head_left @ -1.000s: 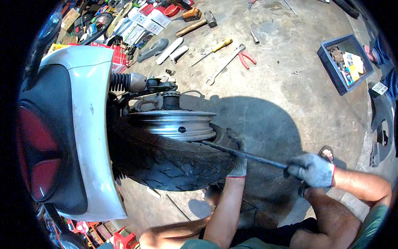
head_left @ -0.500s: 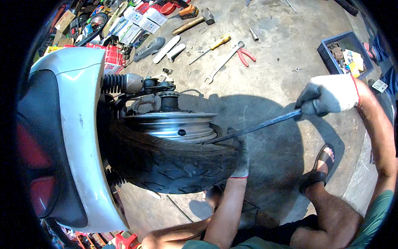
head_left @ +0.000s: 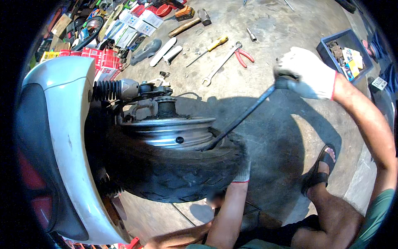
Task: The person removes a motorcycle wheel by hand using a metal bar to pry the tire from the rim and then uses an electric drill to unscrew components.
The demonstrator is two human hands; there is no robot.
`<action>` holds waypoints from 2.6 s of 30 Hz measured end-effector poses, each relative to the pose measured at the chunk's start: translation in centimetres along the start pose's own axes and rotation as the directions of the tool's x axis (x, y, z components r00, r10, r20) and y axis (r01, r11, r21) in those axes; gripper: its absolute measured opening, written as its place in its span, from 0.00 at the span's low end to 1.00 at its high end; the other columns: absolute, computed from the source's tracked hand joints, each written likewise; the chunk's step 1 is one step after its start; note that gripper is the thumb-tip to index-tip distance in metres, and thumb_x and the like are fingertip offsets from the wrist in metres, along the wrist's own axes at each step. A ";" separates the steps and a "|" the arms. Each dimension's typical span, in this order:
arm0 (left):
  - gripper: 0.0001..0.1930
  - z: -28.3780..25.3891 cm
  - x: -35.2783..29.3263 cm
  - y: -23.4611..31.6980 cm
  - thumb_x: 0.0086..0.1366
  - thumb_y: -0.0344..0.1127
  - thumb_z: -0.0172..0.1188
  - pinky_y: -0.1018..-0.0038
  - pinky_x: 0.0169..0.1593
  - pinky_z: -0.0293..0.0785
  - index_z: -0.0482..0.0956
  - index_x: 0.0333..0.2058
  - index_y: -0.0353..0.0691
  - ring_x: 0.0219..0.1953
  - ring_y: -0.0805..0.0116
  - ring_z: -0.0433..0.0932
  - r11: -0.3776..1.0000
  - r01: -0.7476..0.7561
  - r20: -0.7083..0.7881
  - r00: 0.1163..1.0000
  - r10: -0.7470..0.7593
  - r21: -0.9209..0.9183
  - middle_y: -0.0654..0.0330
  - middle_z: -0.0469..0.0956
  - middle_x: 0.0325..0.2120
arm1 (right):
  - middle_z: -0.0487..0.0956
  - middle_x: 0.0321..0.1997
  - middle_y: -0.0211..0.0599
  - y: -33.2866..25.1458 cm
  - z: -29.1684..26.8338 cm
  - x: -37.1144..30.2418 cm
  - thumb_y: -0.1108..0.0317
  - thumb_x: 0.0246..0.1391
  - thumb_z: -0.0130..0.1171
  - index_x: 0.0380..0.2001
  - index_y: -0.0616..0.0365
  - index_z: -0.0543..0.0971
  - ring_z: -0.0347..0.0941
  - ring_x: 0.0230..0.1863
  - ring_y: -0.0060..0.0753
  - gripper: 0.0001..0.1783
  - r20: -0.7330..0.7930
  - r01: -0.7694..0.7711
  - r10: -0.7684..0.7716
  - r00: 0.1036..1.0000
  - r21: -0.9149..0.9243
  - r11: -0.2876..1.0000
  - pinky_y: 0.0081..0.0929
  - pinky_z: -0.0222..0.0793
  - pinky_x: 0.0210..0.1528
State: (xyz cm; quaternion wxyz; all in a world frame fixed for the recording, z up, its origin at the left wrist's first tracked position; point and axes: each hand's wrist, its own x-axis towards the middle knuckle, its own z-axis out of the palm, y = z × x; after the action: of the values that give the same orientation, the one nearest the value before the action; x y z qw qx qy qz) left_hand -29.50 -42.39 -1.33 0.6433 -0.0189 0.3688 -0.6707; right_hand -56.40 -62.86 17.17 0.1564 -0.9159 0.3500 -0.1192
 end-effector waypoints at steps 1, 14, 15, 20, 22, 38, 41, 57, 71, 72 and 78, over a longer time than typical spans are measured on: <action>0.18 0.3 0.1 -1.6 0.62 0.33 0.55 0.58 0.59 0.65 0.74 0.51 0.38 0.54 0.57 0.69 0.999 0.014 -0.004 1.000 -0.015 -0.050 0.54 0.72 0.50 | 0.77 0.25 0.47 0.3 0.7 0.2 0.57 0.52 0.56 0.30 0.56 0.79 0.75 0.32 0.50 0.13 0.004 -0.014 0.014 1.000 -0.054 0.998 0.41 0.69 0.36; 0.17 2.7 0.0 -4.5 0.58 0.32 0.57 0.59 0.56 0.67 0.75 0.47 0.37 0.51 0.59 0.70 0.998 -0.039 0.021 0.999 0.039 -0.042 0.55 0.74 0.47 | 0.74 0.25 0.37 0.0 -4.1 8.8 0.57 0.46 0.58 0.25 0.53 0.76 0.71 0.33 0.42 0.11 -0.246 0.326 -0.451 0.858 -0.417 0.848 0.37 0.63 0.38; 0.17 2.9 -0.3 -4.4 0.58 0.32 0.57 0.60 0.56 0.67 0.75 0.47 0.37 0.51 0.59 0.70 0.996 -0.029 0.014 0.999 0.030 -0.087 0.55 0.74 0.47 | 0.75 0.24 0.36 -0.8 -5.3 8.9 0.55 0.47 0.57 0.24 0.52 0.76 0.71 0.30 0.42 0.12 -0.215 0.364 -0.490 0.845 -0.441 0.820 0.37 0.64 0.35; 0.16 3.7 -0.9 -4.3 0.59 0.32 0.57 0.61 0.57 0.67 0.75 0.47 0.37 0.50 0.60 0.70 0.990 0.038 0.041 0.999 -0.033 -0.133 0.55 0.74 0.46 | 0.75 0.18 0.40 -4.2 -7.5 6.8 0.63 0.34 0.60 0.18 0.55 0.76 0.73 0.25 0.46 0.08 -0.109 0.293 -0.352 0.930 -0.359 0.886 0.39 0.65 0.31; 0.17 3.0 -0.3 -4.7 0.59 0.32 0.57 0.61 0.57 0.67 0.75 0.47 0.37 0.50 0.60 0.70 0.998 0.021 0.090 0.996 -0.015 -0.056 0.55 0.74 0.46 | 0.71 0.26 0.37 -5.1 -5.5 3.9 0.64 0.38 0.64 0.28 0.56 0.76 0.70 0.35 0.42 0.12 -0.143 0.061 -0.126 0.982 -0.390 0.919 0.36 0.62 0.41; 0.20 -1.5 0.1 -0.1 0.65 0.38 0.52 0.57 0.61 0.62 0.71 0.54 0.41 0.57 0.56 0.67 0.928 -0.170 0.267 0.960 0.081 0.332 0.52 0.70 0.55 | 0.77 0.29 0.30 -9.7 -2.8 -7.6 0.60 0.56 0.58 0.45 0.69 0.76 0.70 0.30 0.18 0.22 0.783 -0.783 -0.026 0.621 0.621 0.022 0.19 0.68 0.27; 0.20 -1.5 0.0 -0.2 0.65 0.39 0.52 0.57 0.61 0.63 0.71 0.54 0.41 0.57 0.56 0.67 0.867 -0.248 0.285 0.950 0.130 0.432 0.51 0.70 0.55 | 0.80 0.37 0.38 -10.9 -2.3 -8.3 0.55 0.59 0.55 0.43 0.67 0.78 0.73 0.38 0.27 0.23 0.793 -0.793 0.023 0.609 0.610 -0.009 0.26 0.71 0.44; 0.19 1.0 -0.4 -0.2 0.64 0.41 0.54 0.56 0.57 0.67 0.74 0.52 0.41 0.55 0.55 0.70 0.957 -0.103 0.080 0.993 0.084 0.272 0.51 0.72 0.53 | 0.76 0.28 0.56 -15.6 2.6 -11.0 0.57 0.59 0.52 0.31 0.65 0.75 0.74 0.31 0.49 0.18 0.631 -0.635 0.133 0.764 0.699 0.328 0.40 0.69 0.35; 0.19 0.2 -0.9 1.7 0.62 0.42 0.55 0.55 0.53 0.72 0.76 0.49 0.41 0.53 0.54 0.73 0.989 -0.055 0.013 0.998 0.054 0.134 0.50 0.75 0.50 | 0.76 0.28 0.57 -17.5 4.0 -11.3 0.61 0.58 0.53 0.35 0.65 0.75 0.77 0.33 0.49 0.14 0.624 -0.632 0.133 0.770 0.716 0.297 0.40 0.70 0.35; 0.19 0.4 -0.8 1.5 0.62 0.41 0.55 0.55 0.53 0.72 0.76 0.49 0.41 0.53 0.54 0.73 0.992 -0.044 0.017 0.999 0.042 0.118 0.50 0.75 0.50 | 0.76 0.28 0.57 -17.7 4.2 -11.4 0.62 0.58 0.53 0.34 0.65 0.75 0.77 0.33 0.49 0.14 0.613 -0.625 0.145 0.777 0.724 0.293 0.40 0.70 0.35; 0.17 2.7 -2.2 -2.1 0.62 0.34 0.53 0.58 0.51 0.75 0.75 0.49 0.36 0.49 0.54 0.74 0.926 -0.194 0.017 0.980 0.199 0.324 0.49 0.75 0.49 | 0.75 0.27 0.56 -19.7 5.1 -12.1 0.62 0.57 0.54 0.34 0.65 0.74 0.76 0.31 0.49 0.14 0.570 -0.611 0.226 0.790 0.759 0.224 0.39 0.70 0.35</action>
State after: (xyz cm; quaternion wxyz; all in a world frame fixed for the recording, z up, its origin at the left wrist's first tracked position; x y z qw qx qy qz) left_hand -29.53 -41.98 2.72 0.6986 0.1296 0.2588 -0.6544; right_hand -51.64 -39.76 18.43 0.7246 -0.5359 0.4247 -0.0860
